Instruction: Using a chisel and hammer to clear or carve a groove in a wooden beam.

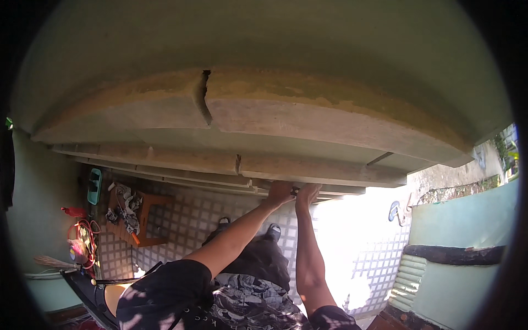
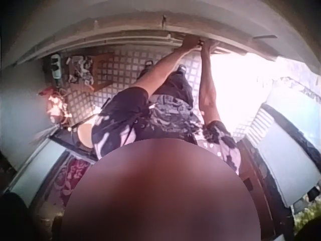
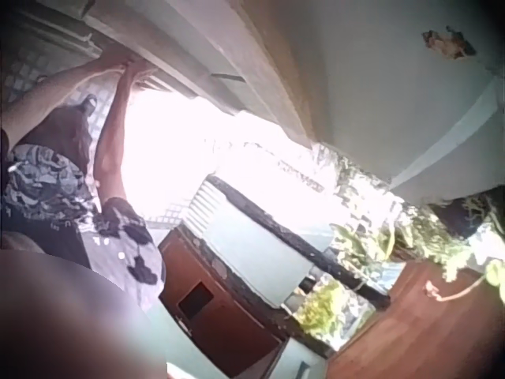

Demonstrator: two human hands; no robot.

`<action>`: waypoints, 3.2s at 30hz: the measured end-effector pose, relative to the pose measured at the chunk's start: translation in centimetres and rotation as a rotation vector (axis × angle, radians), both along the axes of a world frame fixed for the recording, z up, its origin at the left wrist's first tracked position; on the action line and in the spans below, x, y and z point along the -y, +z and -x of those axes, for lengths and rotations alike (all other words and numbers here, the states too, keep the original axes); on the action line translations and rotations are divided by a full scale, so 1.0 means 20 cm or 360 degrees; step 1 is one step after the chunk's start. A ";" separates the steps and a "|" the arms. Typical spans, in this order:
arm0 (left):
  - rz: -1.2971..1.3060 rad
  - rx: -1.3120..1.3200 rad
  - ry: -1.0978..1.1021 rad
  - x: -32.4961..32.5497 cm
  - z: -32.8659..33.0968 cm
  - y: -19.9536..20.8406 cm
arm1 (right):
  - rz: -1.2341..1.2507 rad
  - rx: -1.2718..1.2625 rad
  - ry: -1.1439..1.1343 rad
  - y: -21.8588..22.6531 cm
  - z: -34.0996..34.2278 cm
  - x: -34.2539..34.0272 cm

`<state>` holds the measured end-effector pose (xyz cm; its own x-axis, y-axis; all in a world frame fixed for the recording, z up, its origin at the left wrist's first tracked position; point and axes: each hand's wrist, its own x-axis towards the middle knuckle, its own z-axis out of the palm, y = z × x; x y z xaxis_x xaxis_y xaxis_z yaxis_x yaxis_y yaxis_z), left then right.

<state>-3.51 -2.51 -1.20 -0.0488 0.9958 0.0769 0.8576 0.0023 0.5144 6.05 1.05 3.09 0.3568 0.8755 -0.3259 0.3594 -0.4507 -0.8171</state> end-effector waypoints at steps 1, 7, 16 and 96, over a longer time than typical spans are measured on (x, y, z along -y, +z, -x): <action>-0.0042 -0.0004 0.0032 0.00 0.01 0.00 | -0.0051 -0.0207 -0.0106 -0.01 0.00 0.00; -0.0054 0.0057 0.0039 -0.01 0.06 -0.04 | -0.0035 0.0018 0.0038 -0.15 0.03 0.00; -0.0321 -0.0045 0.0208 0.18 0.15 -0.13 | -0.0124 0.0218 0.0367 -0.09 0.23 0.23; -0.0166 0.0041 -0.0141 0.01 0.03 -0.02 | -0.0428 -0.0753 -0.0415 -0.07 -0.14 0.04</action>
<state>-4.16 -2.79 -1.62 0.0356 0.9830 0.1801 0.8385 -0.1274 0.5297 8.80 0.32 1.64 0.4412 0.8523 -0.2809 -0.1656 -0.2303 -0.9589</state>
